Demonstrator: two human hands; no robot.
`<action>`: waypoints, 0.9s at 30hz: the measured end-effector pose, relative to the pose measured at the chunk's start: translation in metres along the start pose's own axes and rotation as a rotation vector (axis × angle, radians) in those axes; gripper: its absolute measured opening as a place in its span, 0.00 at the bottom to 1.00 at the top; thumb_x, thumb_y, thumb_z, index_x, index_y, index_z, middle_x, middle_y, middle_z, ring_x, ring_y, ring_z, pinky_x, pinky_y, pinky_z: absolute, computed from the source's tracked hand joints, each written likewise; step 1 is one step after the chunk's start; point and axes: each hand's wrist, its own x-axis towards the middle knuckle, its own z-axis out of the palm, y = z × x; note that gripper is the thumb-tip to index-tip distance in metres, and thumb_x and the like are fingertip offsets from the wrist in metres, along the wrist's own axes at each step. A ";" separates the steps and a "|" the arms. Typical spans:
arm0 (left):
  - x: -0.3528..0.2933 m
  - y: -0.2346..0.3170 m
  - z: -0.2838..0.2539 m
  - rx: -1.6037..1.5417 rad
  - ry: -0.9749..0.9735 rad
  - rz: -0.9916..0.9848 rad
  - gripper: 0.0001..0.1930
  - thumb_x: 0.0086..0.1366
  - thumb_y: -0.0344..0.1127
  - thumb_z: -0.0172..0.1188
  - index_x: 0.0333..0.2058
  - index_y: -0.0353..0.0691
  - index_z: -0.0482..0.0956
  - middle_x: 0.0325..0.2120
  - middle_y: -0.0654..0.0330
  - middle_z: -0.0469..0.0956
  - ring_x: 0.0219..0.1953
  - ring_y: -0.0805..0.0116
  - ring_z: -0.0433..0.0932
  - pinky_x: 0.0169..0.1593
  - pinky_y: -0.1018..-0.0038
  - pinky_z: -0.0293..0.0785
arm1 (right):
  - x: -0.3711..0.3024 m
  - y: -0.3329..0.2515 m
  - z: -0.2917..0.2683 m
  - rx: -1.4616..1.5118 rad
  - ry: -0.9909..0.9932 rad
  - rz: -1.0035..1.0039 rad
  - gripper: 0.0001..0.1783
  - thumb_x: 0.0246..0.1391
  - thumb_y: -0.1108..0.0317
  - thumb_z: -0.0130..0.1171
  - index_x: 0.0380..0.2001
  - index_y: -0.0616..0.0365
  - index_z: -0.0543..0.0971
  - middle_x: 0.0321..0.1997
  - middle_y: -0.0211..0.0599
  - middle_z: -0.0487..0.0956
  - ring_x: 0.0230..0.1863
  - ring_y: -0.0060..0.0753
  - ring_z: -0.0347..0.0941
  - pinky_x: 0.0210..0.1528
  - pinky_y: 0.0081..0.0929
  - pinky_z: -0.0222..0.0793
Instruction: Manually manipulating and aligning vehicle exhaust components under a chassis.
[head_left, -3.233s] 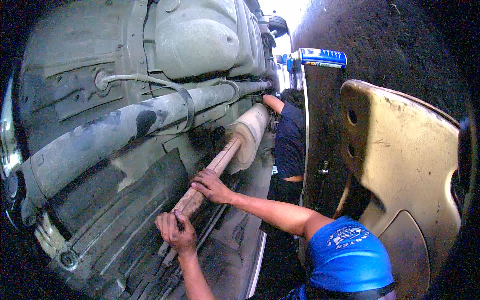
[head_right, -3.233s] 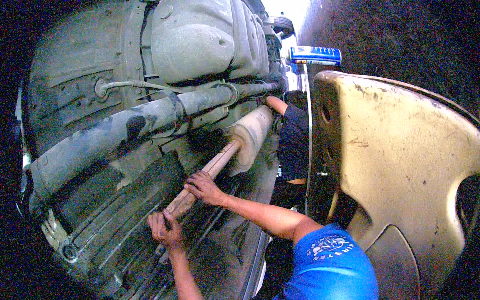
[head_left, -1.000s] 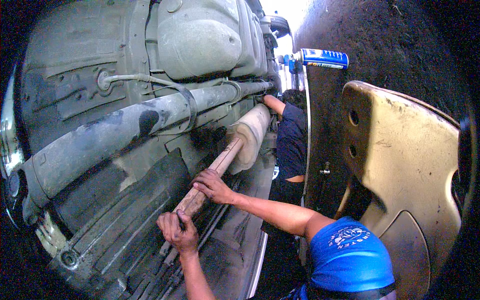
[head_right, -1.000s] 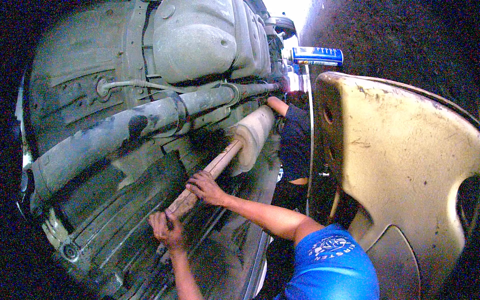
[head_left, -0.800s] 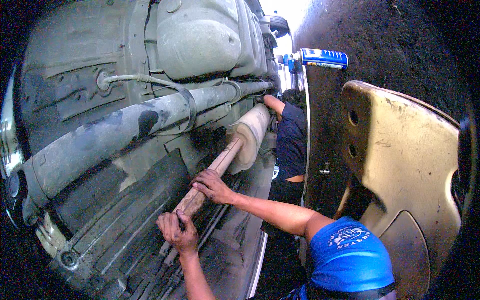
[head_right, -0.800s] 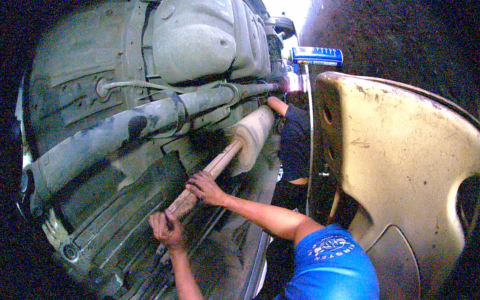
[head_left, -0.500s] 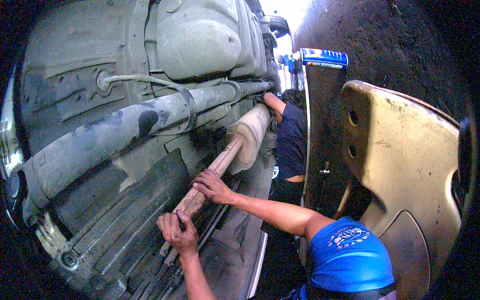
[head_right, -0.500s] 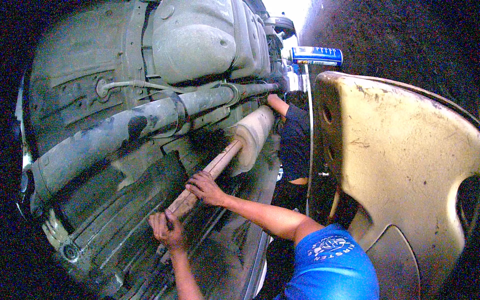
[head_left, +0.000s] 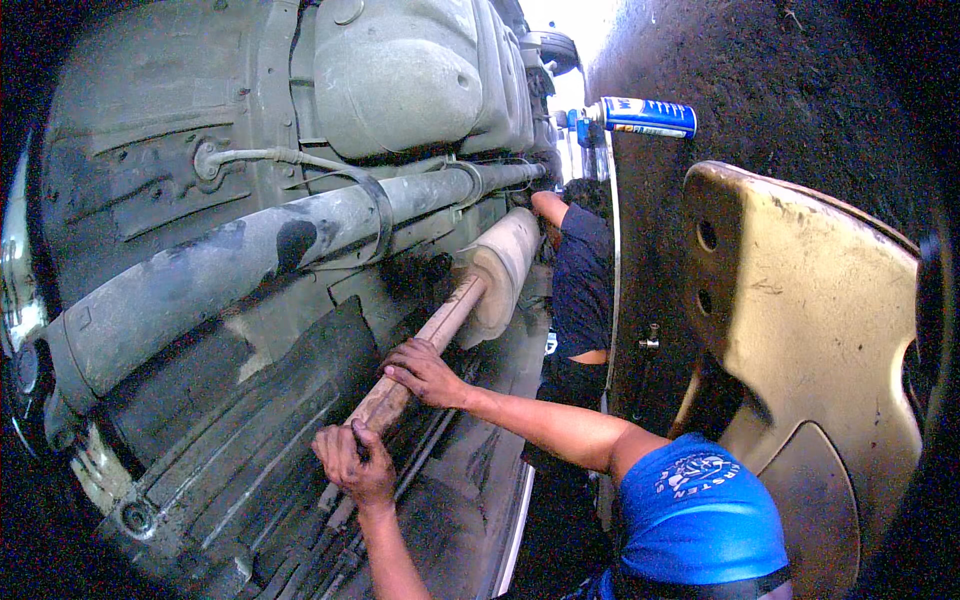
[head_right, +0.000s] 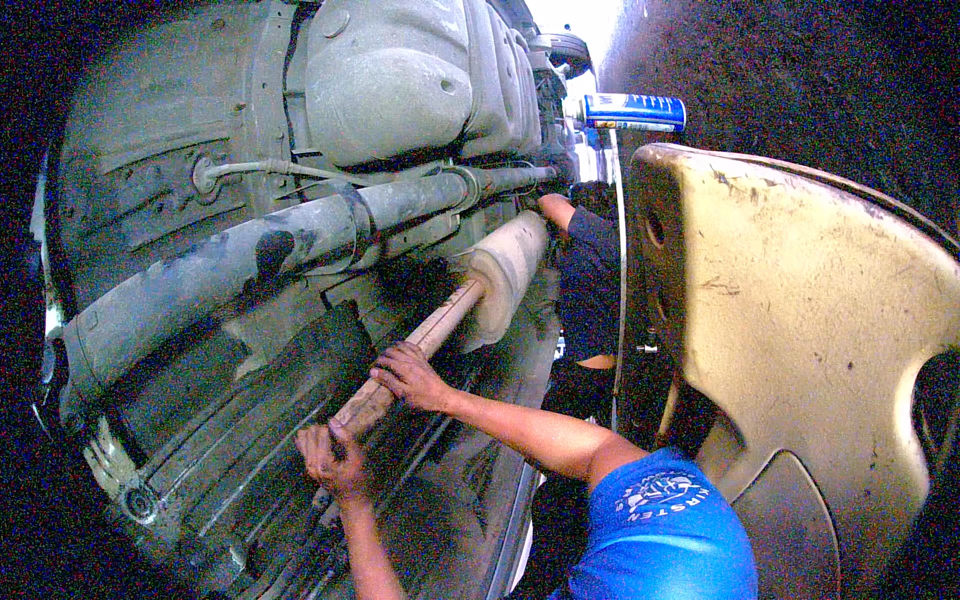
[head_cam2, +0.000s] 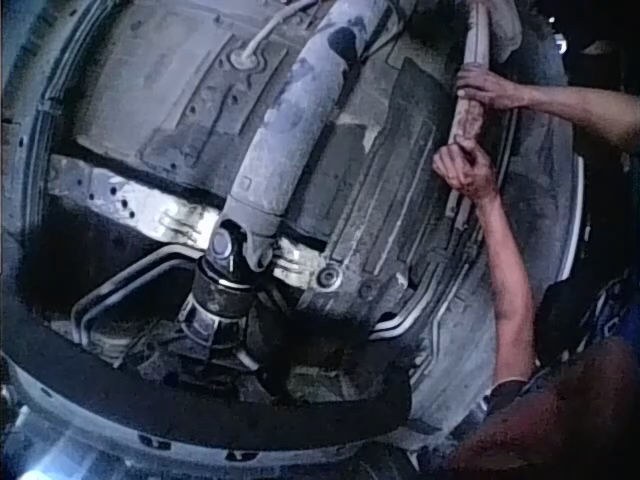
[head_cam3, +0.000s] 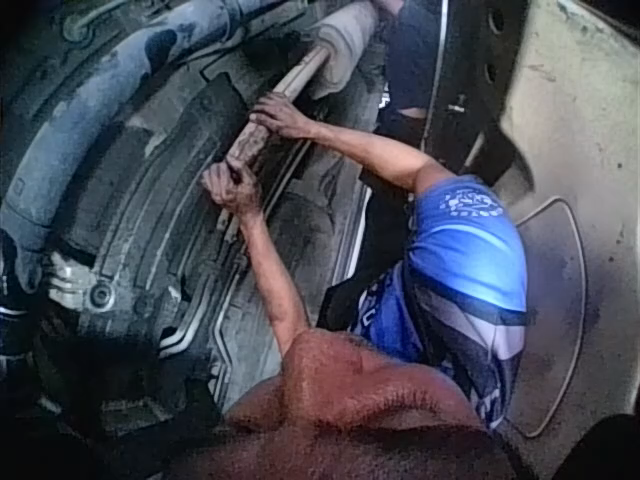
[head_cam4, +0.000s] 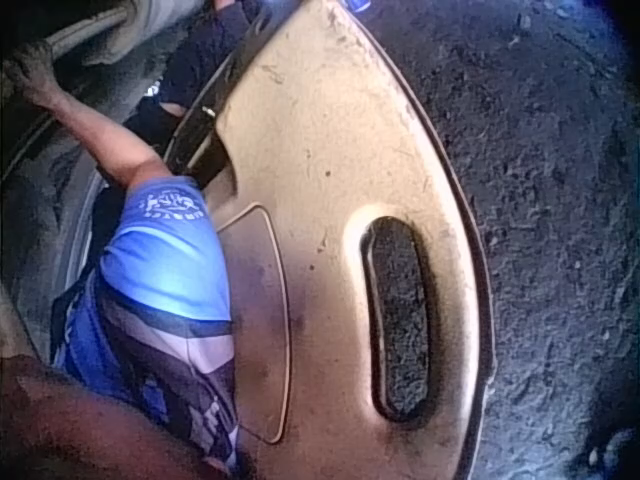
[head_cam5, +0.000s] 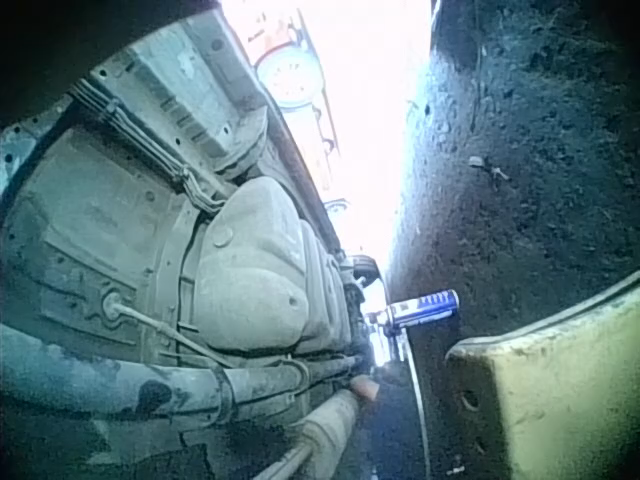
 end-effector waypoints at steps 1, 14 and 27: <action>0.001 0.001 -0.002 -0.004 -0.042 -0.031 0.09 0.63 0.26 0.52 0.23 0.34 0.70 0.23 0.51 0.69 0.29 0.52 0.69 0.38 0.60 0.64 | 0.000 -0.002 -0.002 0.010 -0.042 0.032 0.20 0.63 0.54 0.49 0.44 0.60 0.77 0.47 0.44 0.74 0.54 0.49 0.67 0.65 0.46 0.52; -0.003 -0.004 0.000 0.016 -0.025 -0.022 0.09 0.62 0.26 0.53 0.23 0.33 0.70 0.23 0.51 0.69 0.30 0.53 0.69 0.39 0.60 0.65 | 0.000 0.000 0.003 -0.049 0.056 -0.118 0.17 0.64 0.57 0.49 0.41 0.59 0.78 0.43 0.40 0.75 0.50 0.44 0.67 0.59 0.39 0.56; -0.003 -0.003 -0.001 -0.002 -0.056 -0.047 0.08 0.62 0.25 0.52 0.23 0.33 0.70 0.23 0.50 0.69 0.30 0.52 0.69 0.39 0.60 0.65 | -0.001 -0.002 0.001 -0.044 0.023 -0.115 0.19 0.65 0.55 0.45 0.41 0.58 0.78 0.42 0.40 0.75 0.49 0.44 0.67 0.58 0.39 0.56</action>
